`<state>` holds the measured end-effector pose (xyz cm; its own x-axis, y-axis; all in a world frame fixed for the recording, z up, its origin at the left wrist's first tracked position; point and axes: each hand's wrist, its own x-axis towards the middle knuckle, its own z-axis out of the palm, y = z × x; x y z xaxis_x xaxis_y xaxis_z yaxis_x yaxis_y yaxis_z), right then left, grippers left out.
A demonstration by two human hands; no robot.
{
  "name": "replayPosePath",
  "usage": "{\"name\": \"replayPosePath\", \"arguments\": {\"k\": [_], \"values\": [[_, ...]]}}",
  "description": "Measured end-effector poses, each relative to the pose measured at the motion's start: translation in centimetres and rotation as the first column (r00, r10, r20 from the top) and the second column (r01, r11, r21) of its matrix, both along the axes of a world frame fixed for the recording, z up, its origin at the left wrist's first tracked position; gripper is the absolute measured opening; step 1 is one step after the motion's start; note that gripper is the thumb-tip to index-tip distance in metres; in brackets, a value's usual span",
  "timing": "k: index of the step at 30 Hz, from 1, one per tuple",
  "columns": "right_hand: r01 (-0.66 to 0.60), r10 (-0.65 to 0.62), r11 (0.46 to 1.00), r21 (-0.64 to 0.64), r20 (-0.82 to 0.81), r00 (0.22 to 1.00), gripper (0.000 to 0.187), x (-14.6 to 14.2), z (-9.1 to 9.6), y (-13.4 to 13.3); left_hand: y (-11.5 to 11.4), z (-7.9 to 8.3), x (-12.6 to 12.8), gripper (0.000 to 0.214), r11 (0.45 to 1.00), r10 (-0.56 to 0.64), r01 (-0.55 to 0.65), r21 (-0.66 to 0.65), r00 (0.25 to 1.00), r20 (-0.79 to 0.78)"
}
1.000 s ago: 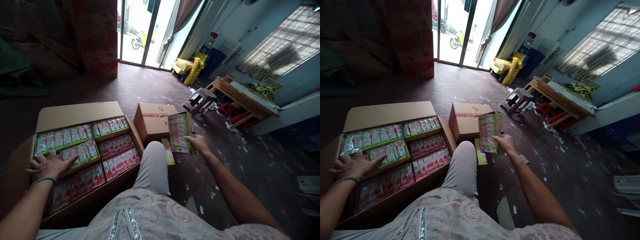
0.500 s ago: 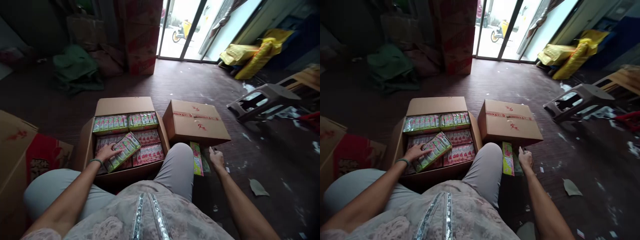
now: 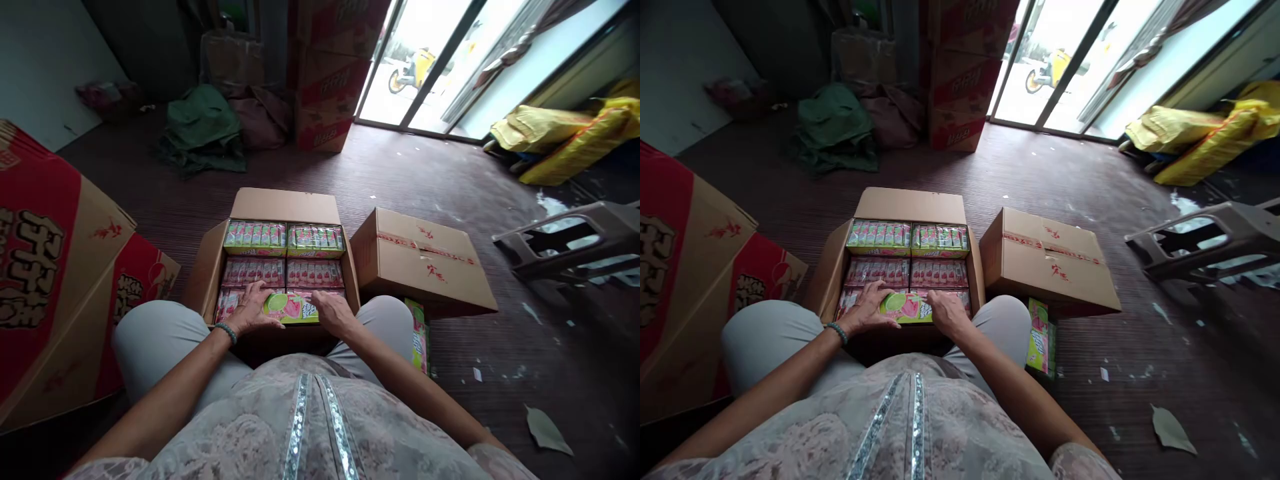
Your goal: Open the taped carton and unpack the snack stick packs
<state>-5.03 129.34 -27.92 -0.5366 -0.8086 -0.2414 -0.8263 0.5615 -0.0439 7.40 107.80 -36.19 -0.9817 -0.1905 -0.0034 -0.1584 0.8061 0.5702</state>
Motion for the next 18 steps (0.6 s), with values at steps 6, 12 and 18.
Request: {"name": "replayPosePath", "arguments": {"k": [6,12,18], "values": [[-0.231,0.233,0.962,0.142,0.004,0.972,0.028,4.4,-0.7,-7.1,0.9,-2.3,0.8,0.085,0.977,-0.026,0.036,0.211,0.998,-0.052],[-0.221,0.23,0.951,0.216,-0.016,0.973,0.029,5.7,-1.9,-9.3,1.1,-2.3,0.8,0.054,0.99,-0.004,0.013,0.143,0.998,-0.059],[-0.091,0.116,0.944,0.316,-0.061,0.991,0.032,1.7,-1.5,-4.4,1.0,-1.3,1.0,0.062,0.999,0.004,-0.005,0.045,1.0,0.026]]}}
